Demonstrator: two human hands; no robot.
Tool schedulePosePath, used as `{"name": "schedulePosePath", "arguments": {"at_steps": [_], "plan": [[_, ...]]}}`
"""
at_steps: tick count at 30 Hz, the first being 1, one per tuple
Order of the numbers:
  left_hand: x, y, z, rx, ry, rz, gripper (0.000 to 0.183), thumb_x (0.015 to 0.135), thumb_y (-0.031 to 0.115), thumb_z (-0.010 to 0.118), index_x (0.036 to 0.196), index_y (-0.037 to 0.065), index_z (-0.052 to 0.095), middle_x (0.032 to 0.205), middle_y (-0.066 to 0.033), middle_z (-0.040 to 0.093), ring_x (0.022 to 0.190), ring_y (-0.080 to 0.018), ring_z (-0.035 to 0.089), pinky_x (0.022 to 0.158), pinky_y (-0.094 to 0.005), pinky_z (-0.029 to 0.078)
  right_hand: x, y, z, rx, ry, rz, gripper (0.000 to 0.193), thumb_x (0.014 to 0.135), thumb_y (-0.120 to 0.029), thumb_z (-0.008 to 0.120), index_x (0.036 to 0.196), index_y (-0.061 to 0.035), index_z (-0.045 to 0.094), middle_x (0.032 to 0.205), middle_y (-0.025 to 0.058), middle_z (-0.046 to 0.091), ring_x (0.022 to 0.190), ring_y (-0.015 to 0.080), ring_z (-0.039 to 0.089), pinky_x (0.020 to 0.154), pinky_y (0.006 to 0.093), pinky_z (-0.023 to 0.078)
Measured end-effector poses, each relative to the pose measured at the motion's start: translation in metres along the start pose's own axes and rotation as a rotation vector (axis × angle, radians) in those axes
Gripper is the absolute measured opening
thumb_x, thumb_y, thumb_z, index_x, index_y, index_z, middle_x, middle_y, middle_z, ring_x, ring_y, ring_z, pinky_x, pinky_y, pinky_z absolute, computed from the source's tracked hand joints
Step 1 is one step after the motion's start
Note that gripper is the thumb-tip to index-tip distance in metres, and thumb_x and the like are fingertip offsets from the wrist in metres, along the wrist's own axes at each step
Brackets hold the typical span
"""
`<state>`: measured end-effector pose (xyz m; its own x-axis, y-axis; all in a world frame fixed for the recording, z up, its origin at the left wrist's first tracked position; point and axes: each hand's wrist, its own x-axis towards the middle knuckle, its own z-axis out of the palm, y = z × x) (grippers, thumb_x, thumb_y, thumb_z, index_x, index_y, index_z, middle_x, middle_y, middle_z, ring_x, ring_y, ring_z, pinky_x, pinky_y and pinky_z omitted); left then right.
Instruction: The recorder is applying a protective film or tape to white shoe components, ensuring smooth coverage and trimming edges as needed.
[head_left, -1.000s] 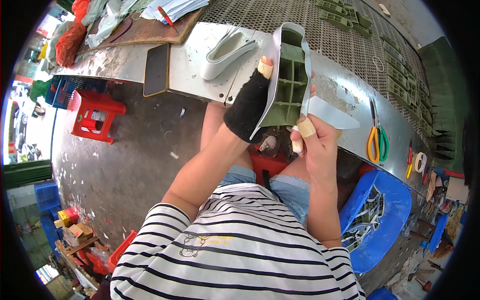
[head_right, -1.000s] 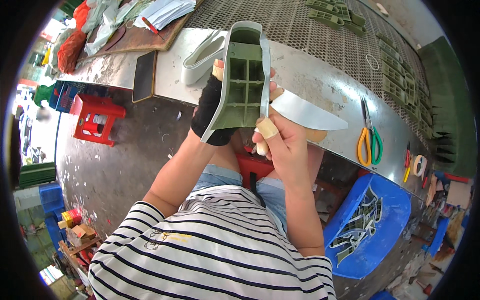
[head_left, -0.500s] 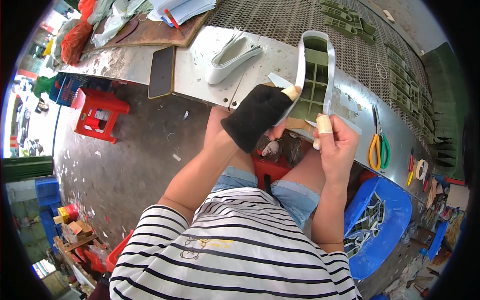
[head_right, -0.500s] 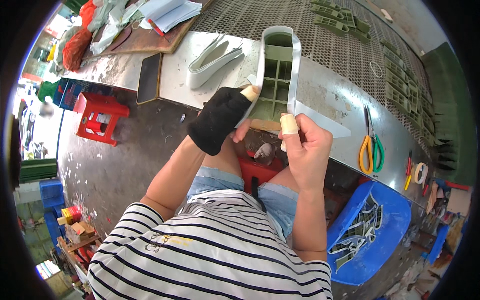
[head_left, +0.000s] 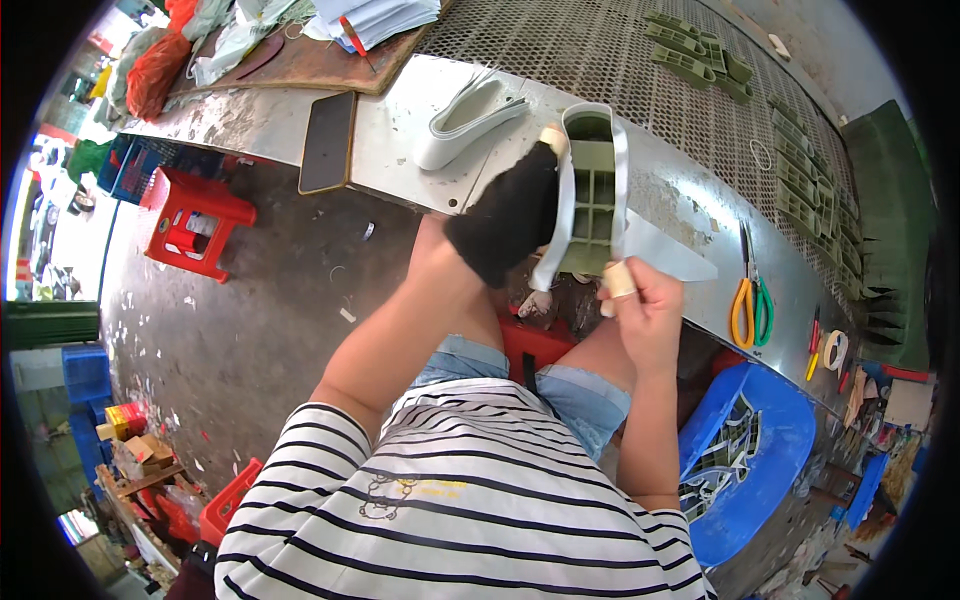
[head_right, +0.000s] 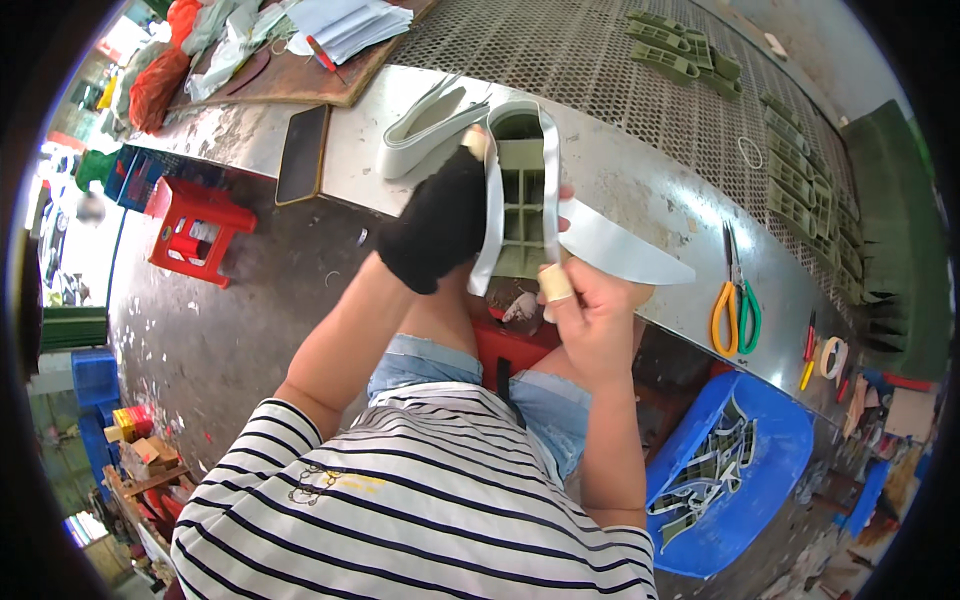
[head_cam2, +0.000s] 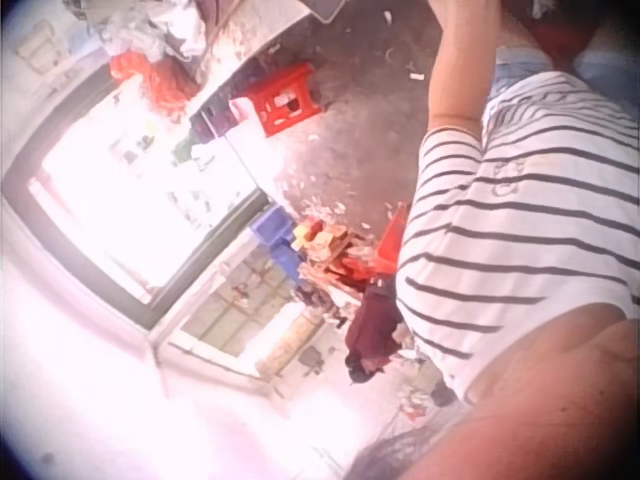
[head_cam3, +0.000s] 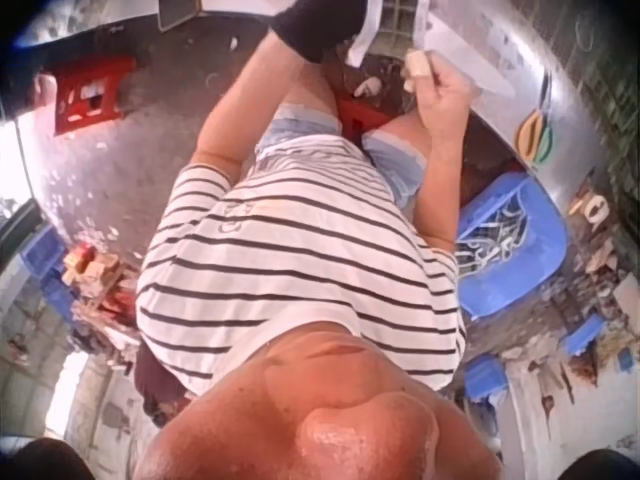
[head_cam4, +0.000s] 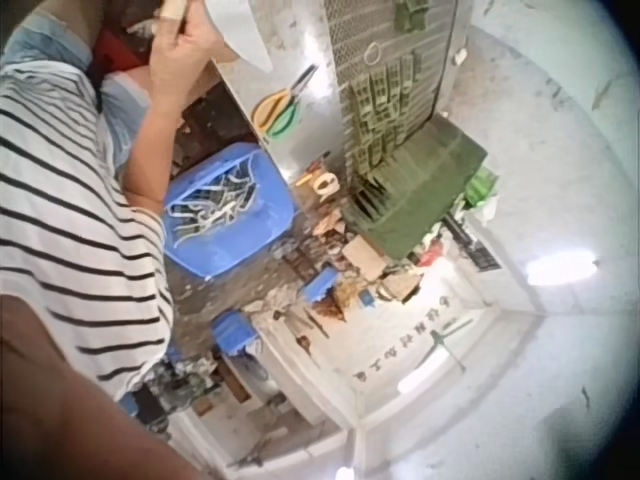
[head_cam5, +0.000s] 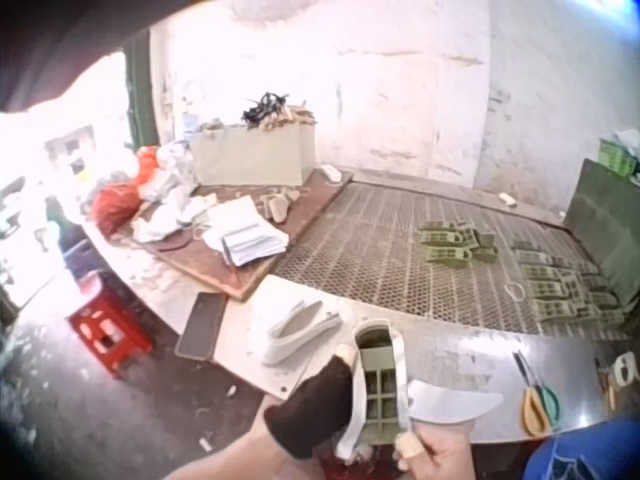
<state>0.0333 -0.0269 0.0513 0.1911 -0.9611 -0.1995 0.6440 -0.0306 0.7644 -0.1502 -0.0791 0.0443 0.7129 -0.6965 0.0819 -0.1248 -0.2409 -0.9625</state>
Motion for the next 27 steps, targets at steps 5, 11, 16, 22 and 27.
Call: {"name": "schedulePosePath", "arguments": {"at_steps": [5, 11, 16, 22, 27], "plan": [[0.001, -0.018, 0.019, -0.060, 0.064, 0.147, 0.051, 0.095, 0.047, 0.033, 0.122, 0.006, 0.048, 0.099, -0.0160, 0.062, 0.080, -0.0257, 0.064, 0.071, -0.0392, 0.054, 0.019, -0.005, -0.003, -0.097, 0.209, -0.136, 0.016, 0.088, -0.014, 0.055, 0.085, 0.0009, 0.058, 0.074, 0.0013, 0.055, 0.061, 0.0073, 0.047, 0.055, 0.0223, 0.038], [-0.003, -0.032, 0.025, 0.380, 0.084, 0.529, 0.051, 0.095, 0.019, 0.039, 0.142, 0.007, 0.026, 0.104, -0.0070, 0.058, 0.087, -0.0109, 0.053, 0.082, -0.0235, 0.041, 0.031, -0.019, 0.002, -0.093, 0.214, -0.050, 0.037, 0.090, -0.019, 0.053, 0.122, 0.0005, 0.052, 0.101, 0.0063, 0.058, 0.085, 0.0099, 0.052, 0.074, 0.0248, 0.043], [-0.020, 0.009, 0.016, 0.658, -0.214, 0.211, 0.051, 0.089, 0.022, 0.053, 0.138, 0.017, 0.038, 0.111, -0.0096, 0.060, 0.094, -0.0162, 0.058, 0.083, -0.0287, 0.045, 0.018, -0.008, -0.011, 0.237, 0.158, -0.049, 0.041, 0.088, -0.019, 0.057, 0.125, 0.0000, 0.051, 0.108, 0.0054, 0.060, 0.095, 0.0106, 0.055, 0.082, 0.0259, 0.043], [-0.022, 0.038, 0.021, 1.273, -0.571, 0.055, 0.044, 0.086, 0.029, 0.058, 0.128, 0.020, 0.049, 0.099, -0.0116, 0.064, 0.087, -0.0214, 0.062, 0.079, -0.0328, 0.046, 0.043, -0.009, -0.043, 0.327, -0.333, 0.246, 0.026, 0.088, -0.023, 0.059, 0.099, 0.0001, 0.064, 0.081, -0.0028, 0.059, 0.074, 0.0043, 0.051, 0.064, 0.0185, 0.039], [-0.019, 0.022, 0.006, 1.100, -0.511, 0.062, 0.043, 0.084, 0.023, 0.058, 0.126, 0.016, 0.051, 0.095, -0.0103, 0.064, 0.083, -0.0165, 0.061, 0.075, -0.0288, 0.048, 0.038, -0.018, -0.034, -0.028, -0.371, 0.002, 0.021, 0.087, -0.020, 0.061, 0.085, 0.0011, 0.062, 0.073, -0.0049, 0.054, 0.063, 0.0014, 0.044, 0.053, 0.0192, 0.035]]}}
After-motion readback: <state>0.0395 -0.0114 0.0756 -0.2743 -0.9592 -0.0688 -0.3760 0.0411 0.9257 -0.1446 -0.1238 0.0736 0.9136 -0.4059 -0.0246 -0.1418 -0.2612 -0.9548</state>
